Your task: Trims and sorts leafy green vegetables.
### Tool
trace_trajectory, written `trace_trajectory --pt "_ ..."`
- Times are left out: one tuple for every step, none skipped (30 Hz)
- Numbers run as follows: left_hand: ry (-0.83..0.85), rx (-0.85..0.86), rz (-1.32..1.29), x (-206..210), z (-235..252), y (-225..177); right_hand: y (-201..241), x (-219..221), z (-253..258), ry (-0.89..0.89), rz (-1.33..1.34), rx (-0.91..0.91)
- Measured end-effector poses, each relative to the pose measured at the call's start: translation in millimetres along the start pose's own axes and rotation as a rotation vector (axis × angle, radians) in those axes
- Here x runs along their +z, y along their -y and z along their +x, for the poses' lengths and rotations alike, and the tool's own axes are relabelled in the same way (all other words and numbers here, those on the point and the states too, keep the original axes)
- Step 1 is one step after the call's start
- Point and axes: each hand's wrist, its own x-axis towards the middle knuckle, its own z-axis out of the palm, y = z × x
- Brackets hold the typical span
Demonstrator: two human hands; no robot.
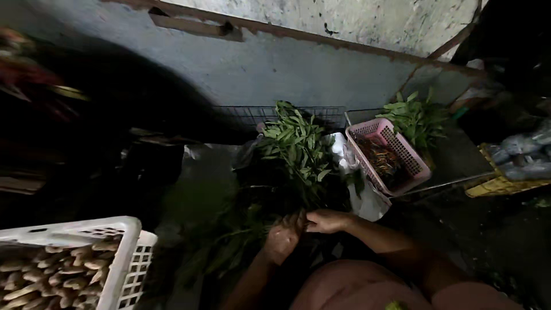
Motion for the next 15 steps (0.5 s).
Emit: trace_trajectory --pt "0.045 -0.018 -0.020 2 -4 -2 -2 3 0 0.023 -0.026 0.012" --pt "0.095 -0.052 -0.029 3 -8 -5 -5 4 0 0.038 -0.073 0.047" --pt "0.173 -0.115 -0.034 0 -10 -7 -9 3 0 0.033 -0.138 0.106" --pt "0.295 -0.227 -0.053 -7 -11 -9 -15 -1 -1 0.003 -0.207 0.199" --pt "0.455 -0.380 -0.075 -17 -10 -8 -25 -7 -3 -0.062 -0.248 0.314" --pt "0.592 -0.544 -0.087 -26 -8 -3 -38 -14 -6 -0.160 -0.239 0.435" --pt "0.655 -0.693 -0.111 -30 -9 5 -56 -20 -9 -0.261 -0.209 0.548" --pt "0.659 -0.813 -0.142 -29 -15 15 -74 -25 -11 -0.343 -0.188 0.635" --pt "0.628 -0.898 -0.181 -28 -24 24 -92 -28 -12 -0.400 -0.186 0.688" --pt "0.582 -0.957 -0.236 -28 -32 31 -106 -29 -13 -0.425 -0.193 0.707" --pt "0.538 -0.994 -0.303 -27 -38 35 -116 -28 -12 -0.431 -0.202 0.699" --pt "0.510 -1.019 -0.368 -28 -43 36 -125 -24 -10 -0.440 -0.216 0.680" --pt "0.503 -1.034 -0.418 -31 -45 33 -132 -19 -8 -0.448 -0.221 0.671" --pt "0.513 -1.036 -0.459 -34 -46 25 -139 -11 -9 -0.475 -0.225 0.663" --pt "0.521 -1.036 -0.494 -37 -46 14 -140 -4 -12 -0.506 -0.247 0.644"
